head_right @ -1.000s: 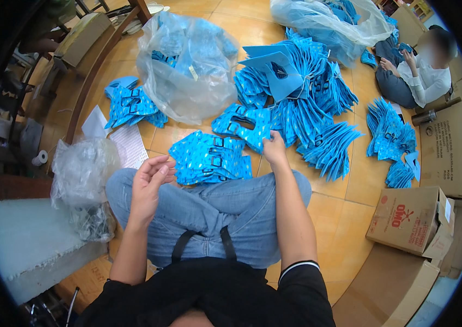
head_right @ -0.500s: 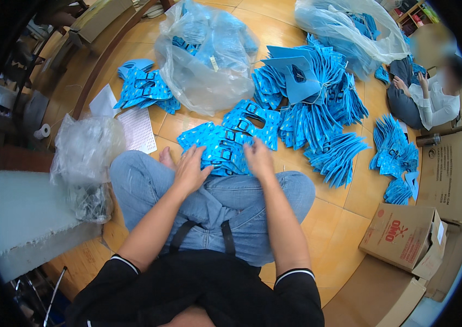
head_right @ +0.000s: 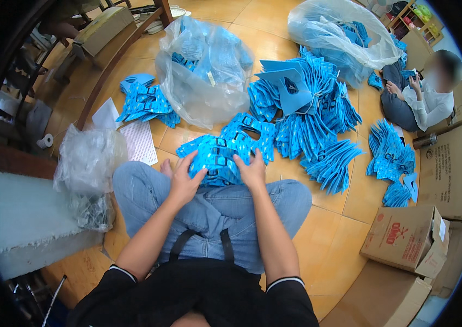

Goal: The person sits on the floor and assembles blue pet harnesses by hand, attaching black plastic buckles to the fabric straps. They handle each harness individually, threading the straps through the buckles and securing them. Completed harnesses are placed in a pile on the floor.

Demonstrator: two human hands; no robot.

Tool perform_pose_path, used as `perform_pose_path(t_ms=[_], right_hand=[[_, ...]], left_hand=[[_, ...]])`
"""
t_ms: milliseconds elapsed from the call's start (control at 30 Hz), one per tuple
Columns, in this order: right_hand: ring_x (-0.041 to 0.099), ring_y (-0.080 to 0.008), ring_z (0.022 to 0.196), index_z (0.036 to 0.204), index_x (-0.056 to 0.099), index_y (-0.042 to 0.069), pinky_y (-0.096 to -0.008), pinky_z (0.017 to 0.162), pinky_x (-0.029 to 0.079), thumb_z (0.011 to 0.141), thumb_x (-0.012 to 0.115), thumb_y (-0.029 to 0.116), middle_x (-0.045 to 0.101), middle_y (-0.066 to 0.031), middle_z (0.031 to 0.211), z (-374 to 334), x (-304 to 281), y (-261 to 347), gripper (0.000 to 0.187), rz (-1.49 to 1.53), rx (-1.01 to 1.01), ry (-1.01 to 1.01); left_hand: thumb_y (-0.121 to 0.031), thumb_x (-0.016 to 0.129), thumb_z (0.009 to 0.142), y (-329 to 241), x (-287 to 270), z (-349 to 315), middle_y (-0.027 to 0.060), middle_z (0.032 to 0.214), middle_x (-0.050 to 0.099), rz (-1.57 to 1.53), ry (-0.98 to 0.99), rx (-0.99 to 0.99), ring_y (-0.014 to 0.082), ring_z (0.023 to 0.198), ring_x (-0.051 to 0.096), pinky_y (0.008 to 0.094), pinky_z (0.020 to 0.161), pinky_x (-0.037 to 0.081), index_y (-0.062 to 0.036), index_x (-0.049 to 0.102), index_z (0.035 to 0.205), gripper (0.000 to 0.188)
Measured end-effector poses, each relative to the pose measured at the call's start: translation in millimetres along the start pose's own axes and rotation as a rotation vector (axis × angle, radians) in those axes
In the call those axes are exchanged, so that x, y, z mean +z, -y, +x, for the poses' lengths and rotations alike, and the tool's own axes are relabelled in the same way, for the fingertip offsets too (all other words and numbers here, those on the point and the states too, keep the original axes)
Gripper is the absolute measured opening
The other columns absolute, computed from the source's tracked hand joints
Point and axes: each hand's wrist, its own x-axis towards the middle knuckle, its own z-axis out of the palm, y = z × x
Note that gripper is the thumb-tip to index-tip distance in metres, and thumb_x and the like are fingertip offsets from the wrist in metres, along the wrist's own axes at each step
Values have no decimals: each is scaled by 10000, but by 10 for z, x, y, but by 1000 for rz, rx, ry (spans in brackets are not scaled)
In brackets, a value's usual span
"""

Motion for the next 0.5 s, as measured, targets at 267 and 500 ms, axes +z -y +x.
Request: perform_pose_path(t_ms=[267,500], right_hand=[[479,-14,725,1054,546,32,-182,628,390,941,615,190,599,26,867,-932,-332,909,206,417,-285,121],[417,12,656,1012,571,20,-166,561,310,955,596,202,563,58,778,-1256,-376,1350,192,357,-383,20]], left_hand=[[-140,614,925,-349,-735,20,-29,964,579,-807,367,-314,29,853,501,190,769,412,-22,485,1309,422],[-197,518,992,-728,-763,122,-34,856,593,-749,55,-107,17,750,503,176,678,422,-8,605,1015,209]])
